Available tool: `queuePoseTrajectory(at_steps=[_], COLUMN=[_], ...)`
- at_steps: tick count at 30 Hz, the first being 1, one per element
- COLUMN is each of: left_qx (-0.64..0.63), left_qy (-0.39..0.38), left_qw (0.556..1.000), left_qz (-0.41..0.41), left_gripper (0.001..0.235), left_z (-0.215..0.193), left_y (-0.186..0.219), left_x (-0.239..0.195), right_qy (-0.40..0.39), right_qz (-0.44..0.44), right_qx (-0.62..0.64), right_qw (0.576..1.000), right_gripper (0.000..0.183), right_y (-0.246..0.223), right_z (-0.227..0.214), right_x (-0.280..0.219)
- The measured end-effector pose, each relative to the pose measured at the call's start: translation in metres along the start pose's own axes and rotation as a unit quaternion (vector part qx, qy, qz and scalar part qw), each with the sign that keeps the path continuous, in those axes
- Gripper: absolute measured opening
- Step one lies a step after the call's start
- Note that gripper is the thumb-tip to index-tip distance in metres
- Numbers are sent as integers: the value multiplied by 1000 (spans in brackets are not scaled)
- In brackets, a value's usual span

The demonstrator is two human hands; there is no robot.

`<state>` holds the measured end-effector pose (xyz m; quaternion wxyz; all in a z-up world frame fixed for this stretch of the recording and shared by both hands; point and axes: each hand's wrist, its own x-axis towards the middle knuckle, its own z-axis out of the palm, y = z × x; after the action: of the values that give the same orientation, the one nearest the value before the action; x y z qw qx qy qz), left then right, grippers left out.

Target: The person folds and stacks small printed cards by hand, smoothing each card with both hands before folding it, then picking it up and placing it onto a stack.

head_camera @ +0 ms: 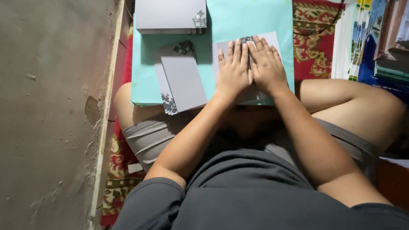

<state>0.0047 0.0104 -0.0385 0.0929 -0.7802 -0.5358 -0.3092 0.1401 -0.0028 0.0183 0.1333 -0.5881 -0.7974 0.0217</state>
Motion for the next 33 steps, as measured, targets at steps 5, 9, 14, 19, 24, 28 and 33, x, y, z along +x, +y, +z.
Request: queuePoseTrajectory(at_steps=[5,9,14,19,24,28,33], left_qx=[-8,-47,-65,-68,-36,-30,-49], left_qy=[-20,-66,-96,-104,-170,-248,-282], left_qw=[1000,995,990,988,978,959,949], left_qz=[14,50,78,95,116,130,132], left_gripper=[76,75,70,71,89,121,129], left_z=[-16,-48,-56,-68,-77,-106,-119], left_y=[2,3,-4,-11,-10,-10,-8], left_x=[-2,-3,-7,-5,1,11,20], right_qy=[4,30,49,62,49,52,44], right_qz=[10,3,-7,1,7,8,-3], right_qx=[8,4,23,30,48,43,23], right_qw=[1000,1000,998,998,998,998,999], right_gripper=[58,57,59,60,61,62,61], right_y=[4,8,10,7,5,-3,0], right_z=[3,12,8,18,11,-2,2], right_x=[1,4,11,11,11,10,8])
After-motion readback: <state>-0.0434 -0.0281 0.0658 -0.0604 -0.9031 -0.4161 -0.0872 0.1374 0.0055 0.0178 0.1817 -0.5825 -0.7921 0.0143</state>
